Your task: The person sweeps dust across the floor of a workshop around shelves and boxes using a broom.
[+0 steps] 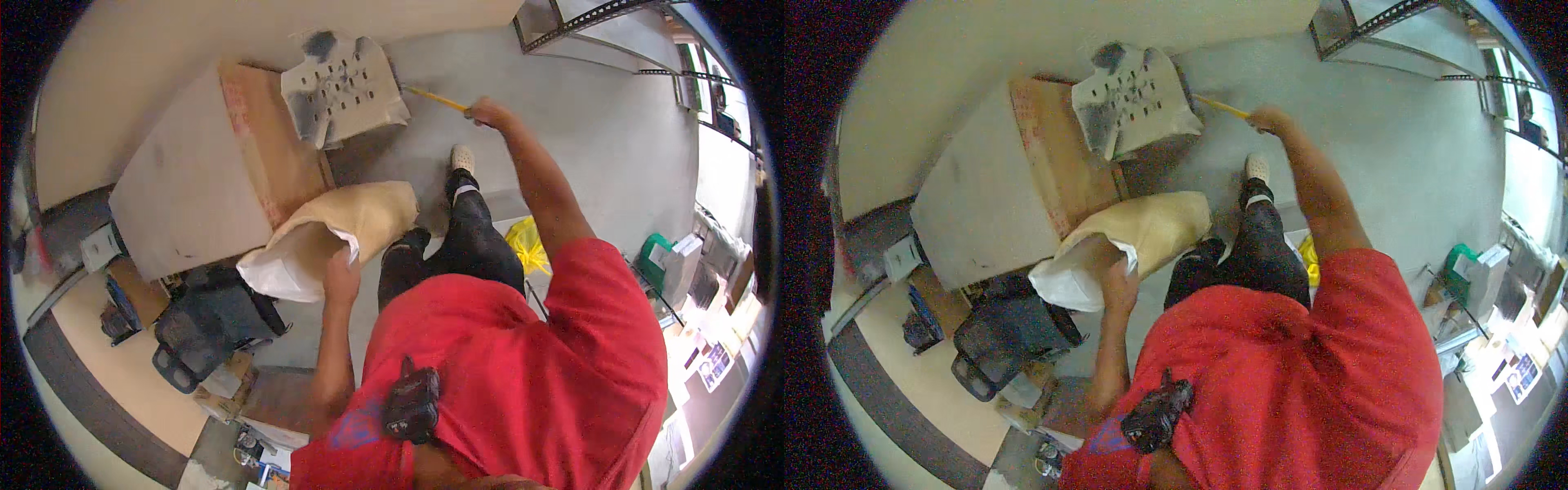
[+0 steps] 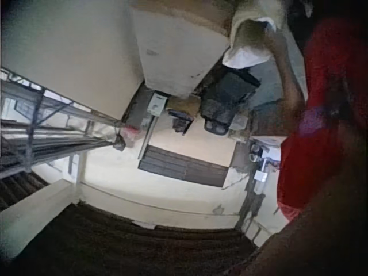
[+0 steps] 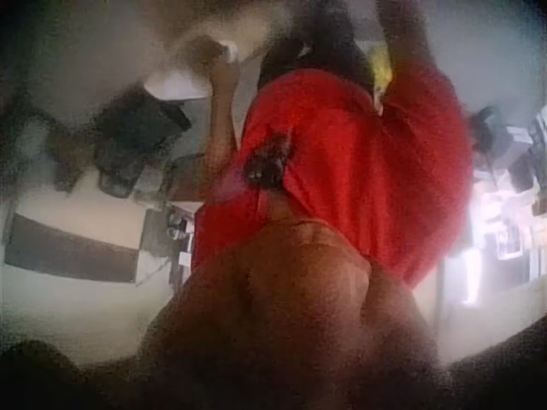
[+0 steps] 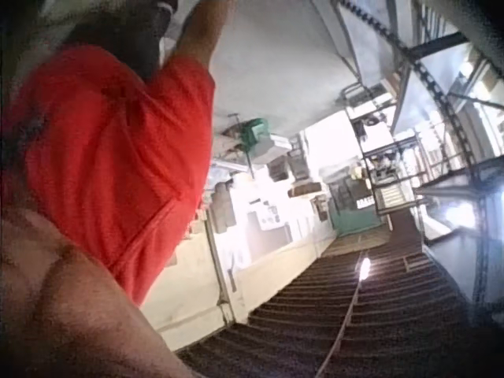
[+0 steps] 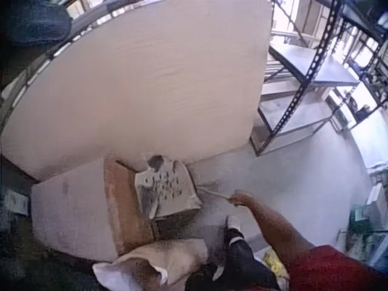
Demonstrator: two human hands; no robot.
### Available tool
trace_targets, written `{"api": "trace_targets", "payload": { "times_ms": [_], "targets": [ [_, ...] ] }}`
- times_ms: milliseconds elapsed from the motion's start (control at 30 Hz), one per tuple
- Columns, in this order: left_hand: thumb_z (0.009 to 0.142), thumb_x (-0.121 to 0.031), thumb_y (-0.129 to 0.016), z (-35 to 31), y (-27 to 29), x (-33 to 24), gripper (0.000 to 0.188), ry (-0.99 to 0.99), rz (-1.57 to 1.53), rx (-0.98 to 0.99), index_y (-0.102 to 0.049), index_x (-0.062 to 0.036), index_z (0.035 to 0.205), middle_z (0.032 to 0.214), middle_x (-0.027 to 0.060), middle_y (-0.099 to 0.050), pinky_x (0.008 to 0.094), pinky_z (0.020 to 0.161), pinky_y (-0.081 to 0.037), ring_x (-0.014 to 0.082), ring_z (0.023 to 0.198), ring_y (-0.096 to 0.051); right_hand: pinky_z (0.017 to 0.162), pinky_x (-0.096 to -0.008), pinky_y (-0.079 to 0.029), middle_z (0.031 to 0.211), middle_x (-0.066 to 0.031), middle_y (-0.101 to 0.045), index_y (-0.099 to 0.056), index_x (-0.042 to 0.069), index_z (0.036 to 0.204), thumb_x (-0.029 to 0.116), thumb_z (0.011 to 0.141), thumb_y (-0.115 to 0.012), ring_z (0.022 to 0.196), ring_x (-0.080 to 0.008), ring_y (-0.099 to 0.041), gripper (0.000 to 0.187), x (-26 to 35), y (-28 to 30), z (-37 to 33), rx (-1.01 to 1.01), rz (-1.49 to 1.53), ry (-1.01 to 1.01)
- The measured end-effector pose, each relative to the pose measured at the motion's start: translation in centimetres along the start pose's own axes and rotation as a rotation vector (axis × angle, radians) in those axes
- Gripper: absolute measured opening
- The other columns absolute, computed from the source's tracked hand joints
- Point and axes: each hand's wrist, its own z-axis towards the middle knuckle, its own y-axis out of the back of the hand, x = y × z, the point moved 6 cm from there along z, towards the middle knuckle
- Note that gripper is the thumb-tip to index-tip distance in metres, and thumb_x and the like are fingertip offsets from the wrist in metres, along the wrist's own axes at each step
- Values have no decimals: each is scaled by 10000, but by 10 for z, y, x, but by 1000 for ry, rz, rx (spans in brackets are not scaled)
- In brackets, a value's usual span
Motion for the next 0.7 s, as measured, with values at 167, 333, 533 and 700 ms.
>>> {"api": "trace_targets", "payload": {
  "times_ms": [167,333,533,700],
  "targets": [
    [749,-98,-499,15,-40,-38,180,-21,59,-84,-547,5,889,788,220,-550,441,653,-406,391,749,-519,475,-318,-366,512,-18,-462,-543,86,636,300,756,-511,485,-130,-444,247,52,57,23,130,156,-253],
    [765,-146,-515,34,-80,-52,221,184,-56,-17,-549,-3,929,834,233,-550,451,672,-405,402,792,-517,414,-270,-272,512,23,-440,-548,103,633,290,735,-542,443,-103,-361,214,-98,43,-50,-97,610,-461],
    [759,-192,-546,50,-62,-62,280,277,-50,-195,-539,2,961,828,233,-562,423,698,-415,396,802,-532,380,-260,-212,486,17,-429,-523,122,636,252,759,-530,397,-98,-329,179,-177,-8,-201,-241,1227,-931],
    [707,-179,-602,76,-37,-80,371,426,-168,-122,-512,39,993,916,227,-550,381,754,-411,344,863,-541,398,-253,-253,512,10,-436,-549,60,688,191,760,-503,419,-96,-345,156,-162,-30,-279,-414,1254,-856]
  ]
}}
